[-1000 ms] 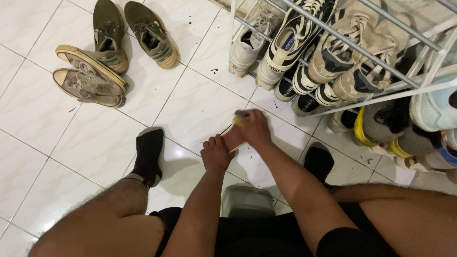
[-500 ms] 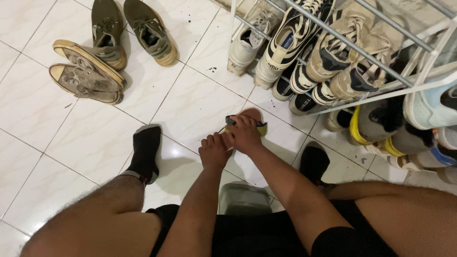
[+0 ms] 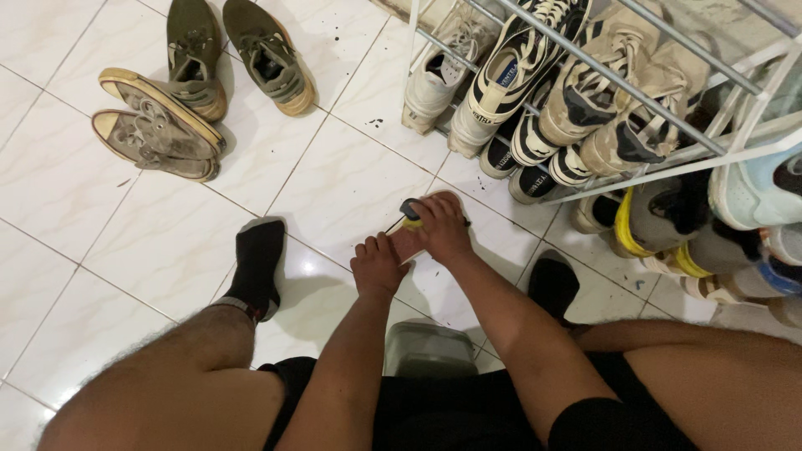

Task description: The person scrubs a black and white sneaker with a yellow sponge, focusing on the sole and upper parts. After cleaning, the person places the sneaker on a shoe rack.

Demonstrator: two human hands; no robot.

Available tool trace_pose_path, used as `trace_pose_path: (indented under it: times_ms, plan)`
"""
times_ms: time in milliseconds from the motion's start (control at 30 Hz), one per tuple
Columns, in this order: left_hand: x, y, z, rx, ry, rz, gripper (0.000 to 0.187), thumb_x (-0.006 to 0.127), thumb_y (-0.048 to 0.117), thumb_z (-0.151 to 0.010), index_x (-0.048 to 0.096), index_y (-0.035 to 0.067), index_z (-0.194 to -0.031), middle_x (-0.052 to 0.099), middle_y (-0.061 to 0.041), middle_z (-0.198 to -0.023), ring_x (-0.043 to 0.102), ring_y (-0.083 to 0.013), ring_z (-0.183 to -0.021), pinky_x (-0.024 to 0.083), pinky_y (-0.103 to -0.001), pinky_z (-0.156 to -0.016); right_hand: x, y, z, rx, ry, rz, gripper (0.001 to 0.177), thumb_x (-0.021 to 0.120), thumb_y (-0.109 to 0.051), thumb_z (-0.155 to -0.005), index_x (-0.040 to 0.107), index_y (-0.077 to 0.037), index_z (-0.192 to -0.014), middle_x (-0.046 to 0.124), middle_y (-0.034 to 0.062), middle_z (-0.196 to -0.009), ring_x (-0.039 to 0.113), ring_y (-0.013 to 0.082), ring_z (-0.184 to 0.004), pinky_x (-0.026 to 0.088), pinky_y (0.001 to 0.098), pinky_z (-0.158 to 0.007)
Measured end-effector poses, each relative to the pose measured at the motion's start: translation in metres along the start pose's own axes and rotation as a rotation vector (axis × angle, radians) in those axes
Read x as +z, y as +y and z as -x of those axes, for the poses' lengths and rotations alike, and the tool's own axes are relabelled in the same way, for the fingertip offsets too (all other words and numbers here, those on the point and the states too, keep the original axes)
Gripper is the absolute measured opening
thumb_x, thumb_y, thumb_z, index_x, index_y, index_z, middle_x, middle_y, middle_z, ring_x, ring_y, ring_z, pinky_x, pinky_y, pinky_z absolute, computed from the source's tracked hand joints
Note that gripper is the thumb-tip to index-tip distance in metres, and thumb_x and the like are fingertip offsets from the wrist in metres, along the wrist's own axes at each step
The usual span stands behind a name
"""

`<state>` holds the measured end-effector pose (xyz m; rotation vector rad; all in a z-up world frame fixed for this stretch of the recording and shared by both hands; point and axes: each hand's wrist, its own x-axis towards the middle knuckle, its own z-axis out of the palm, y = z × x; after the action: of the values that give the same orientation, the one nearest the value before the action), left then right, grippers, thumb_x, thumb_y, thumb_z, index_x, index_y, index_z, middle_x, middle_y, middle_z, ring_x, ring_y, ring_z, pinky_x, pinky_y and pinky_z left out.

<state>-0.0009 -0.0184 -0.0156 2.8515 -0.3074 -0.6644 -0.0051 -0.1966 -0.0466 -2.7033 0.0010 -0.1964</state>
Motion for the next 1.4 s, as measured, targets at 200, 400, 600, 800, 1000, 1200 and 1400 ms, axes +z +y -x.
trace_pose_path:
  times_ms: [200,400,600,800,1000,1200,1400]
  plan:
    - [0.001,0.0,-0.001,-0.011,-0.033,0.006,0.087,0.085,0.056,-0.074,0.043,0.012,-0.137,0.054,-0.009,-0.129,0.052,-0.0314,-0.119,0.049,-0.05,-0.091,0.014,0.028,-0.005,0.39,-0.001,-0.062,0.047,0.068,-0.017,-0.094,0.06,-0.016,-0.14,0.057,0.0148,-0.134,0.053,0.0386,-0.125,0.046,0.05,-0.106]
    - [0.0,-0.001,-0.002,0.012,-0.014,-0.005,0.088,0.085,0.056,-0.073,0.043,0.012,-0.137,0.054,-0.01,-0.128,0.052,-0.0317,-0.118,0.049,-0.05,-0.089,0.012,0.032,-0.012,0.401,0.031,-0.107,0.05,0.065,-0.011,-0.092,0.061,-0.018,-0.142,0.047,0.0204,-0.15,0.048,0.0417,-0.136,0.044,0.0484,-0.112]
    - [0.0,-0.001,-0.002,0.008,-0.012,-0.005,0.088,0.087,0.052,-0.073,0.043,0.012,-0.138,0.055,-0.01,-0.128,0.053,-0.0316,-0.118,0.05,-0.05,-0.088,-0.017,-0.001,-0.007,0.284,-0.113,-0.058,0.059,0.069,-0.016,-0.085,0.059,-0.021,-0.143,0.03,0.022,-0.161,0.034,0.0425,-0.146,0.036,0.0506,-0.117]
    - [-0.002,-0.001,-0.005,-0.016,-0.073,-0.004,0.085,0.086,0.053,-0.074,0.044,0.013,-0.136,0.053,-0.009,-0.13,0.052,-0.0313,-0.12,0.05,-0.049,-0.09,-0.013,0.0,-0.021,0.428,-0.458,-0.111,0.074,0.063,-0.012,-0.088,0.037,-0.024,-0.156,0.002,0.0203,-0.167,0.009,0.0431,-0.154,0.03,0.0498,-0.119]
    - [0.0,-0.003,-0.003,0.004,-0.093,0.018,0.086,0.086,0.045,-0.077,0.039,0.014,-0.142,0.05,-0.01,-0.135,0.05,-0.0317,-0.125,0.05,-0.049,-0.094,0.007,0.038,-0.027,0.389,-0.555,-0.159,0.073,0.059,-0.005,-0.091,0.039,-0.024,-0.159,0.014,0.0222,-0.165,0.024,0.0429,-0.148,0.034,0.0432,-0.118]
    - [-0.009,-0.009,0.01,-0.007,-0.137,0.038,0.093,0.086,0.042,-0.079,0.032,0.021,-0.152,0.045,-0.01,-0.146,0.045,-0.0341,-0.133,0.049,-0.051,-0.101,-0.049,0.028,-0.032,0.524,-0.383,-0.215,0.055,0.075,-0.017,-0.082,0.058,-0.016,-0.135,0.063,0.0193,-0.131,0.062,0.0379,-0.122,0.051,0.0425,-0.104]
    - [-0.018,-0.018,0.017,-0.046,-0.197,0.068,0.101,0.085,0.039,-0.08,0.022,0.027,-0.159,0.04,-0.011,-0.15,0.044,-0.0356,-0.135,0.052,-0.05,-0.101,-0.079,-0.004,-0.031,0.598,-0.034,-0.251,0.064,0.084,-0.034,-0.085,0.05,-0.003,-0.13,0.059,0.0247,-0.128,0.06,0.0428,-0.118,0.05,0.0475,-0.098]
